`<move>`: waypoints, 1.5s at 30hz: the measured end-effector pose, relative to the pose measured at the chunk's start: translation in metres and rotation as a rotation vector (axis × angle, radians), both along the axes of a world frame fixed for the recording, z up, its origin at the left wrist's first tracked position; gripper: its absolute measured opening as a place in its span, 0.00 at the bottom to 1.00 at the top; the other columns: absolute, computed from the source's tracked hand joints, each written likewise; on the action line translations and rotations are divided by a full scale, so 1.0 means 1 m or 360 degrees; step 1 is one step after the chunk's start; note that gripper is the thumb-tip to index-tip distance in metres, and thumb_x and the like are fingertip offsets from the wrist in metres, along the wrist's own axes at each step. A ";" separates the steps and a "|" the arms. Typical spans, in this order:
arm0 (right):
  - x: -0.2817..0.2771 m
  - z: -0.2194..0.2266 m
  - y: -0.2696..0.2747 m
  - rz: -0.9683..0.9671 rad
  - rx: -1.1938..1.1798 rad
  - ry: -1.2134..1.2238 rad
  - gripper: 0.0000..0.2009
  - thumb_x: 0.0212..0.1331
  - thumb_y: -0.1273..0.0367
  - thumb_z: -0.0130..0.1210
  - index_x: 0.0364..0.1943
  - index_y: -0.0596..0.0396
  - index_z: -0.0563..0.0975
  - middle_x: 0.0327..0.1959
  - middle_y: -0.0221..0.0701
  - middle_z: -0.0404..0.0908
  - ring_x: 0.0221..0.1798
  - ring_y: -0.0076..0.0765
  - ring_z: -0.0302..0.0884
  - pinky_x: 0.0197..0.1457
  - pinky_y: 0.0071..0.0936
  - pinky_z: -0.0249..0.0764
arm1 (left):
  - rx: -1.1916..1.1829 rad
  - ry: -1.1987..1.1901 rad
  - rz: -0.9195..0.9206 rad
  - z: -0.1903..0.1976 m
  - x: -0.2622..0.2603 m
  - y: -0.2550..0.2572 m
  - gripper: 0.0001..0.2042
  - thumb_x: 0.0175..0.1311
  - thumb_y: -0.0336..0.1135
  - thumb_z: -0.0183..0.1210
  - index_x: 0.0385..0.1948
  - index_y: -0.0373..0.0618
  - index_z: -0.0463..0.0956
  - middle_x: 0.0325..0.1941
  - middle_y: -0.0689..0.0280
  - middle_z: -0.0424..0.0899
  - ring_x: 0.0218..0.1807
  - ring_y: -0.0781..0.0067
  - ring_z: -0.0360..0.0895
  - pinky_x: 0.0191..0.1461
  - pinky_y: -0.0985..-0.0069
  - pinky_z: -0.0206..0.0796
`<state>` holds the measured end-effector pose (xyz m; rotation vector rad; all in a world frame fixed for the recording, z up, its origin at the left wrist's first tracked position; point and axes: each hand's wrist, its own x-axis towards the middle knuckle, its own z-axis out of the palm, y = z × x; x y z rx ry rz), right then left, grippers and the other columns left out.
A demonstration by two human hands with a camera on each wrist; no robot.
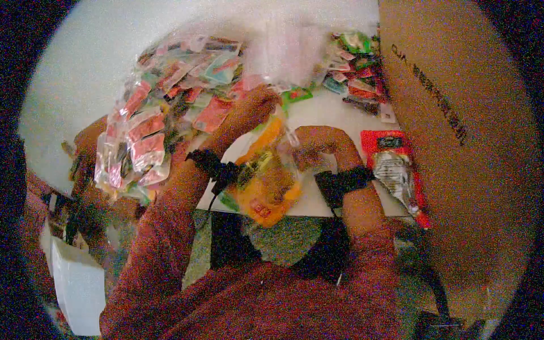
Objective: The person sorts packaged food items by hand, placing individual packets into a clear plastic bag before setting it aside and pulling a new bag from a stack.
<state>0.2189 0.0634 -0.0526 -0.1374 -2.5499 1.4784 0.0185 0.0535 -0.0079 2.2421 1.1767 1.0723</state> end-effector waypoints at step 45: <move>0.072 0.013 0.117 -0.2039 0.1232 -0.0913 0.29 0.35 0.54 0.57 0.46 0.52 0.70 0.39 0.42 0.74 0.43 0.45 0.70 0.47 0.35 0.66 | -0.0443 -0.1000 -0.0129 -0.062 0.010 0.015 0.13 0.54 0.40 0.48 0.26 0.38 0.70 0.20 0.63 0.71 0.27 0.75 0.67 0.34 0.78 0.61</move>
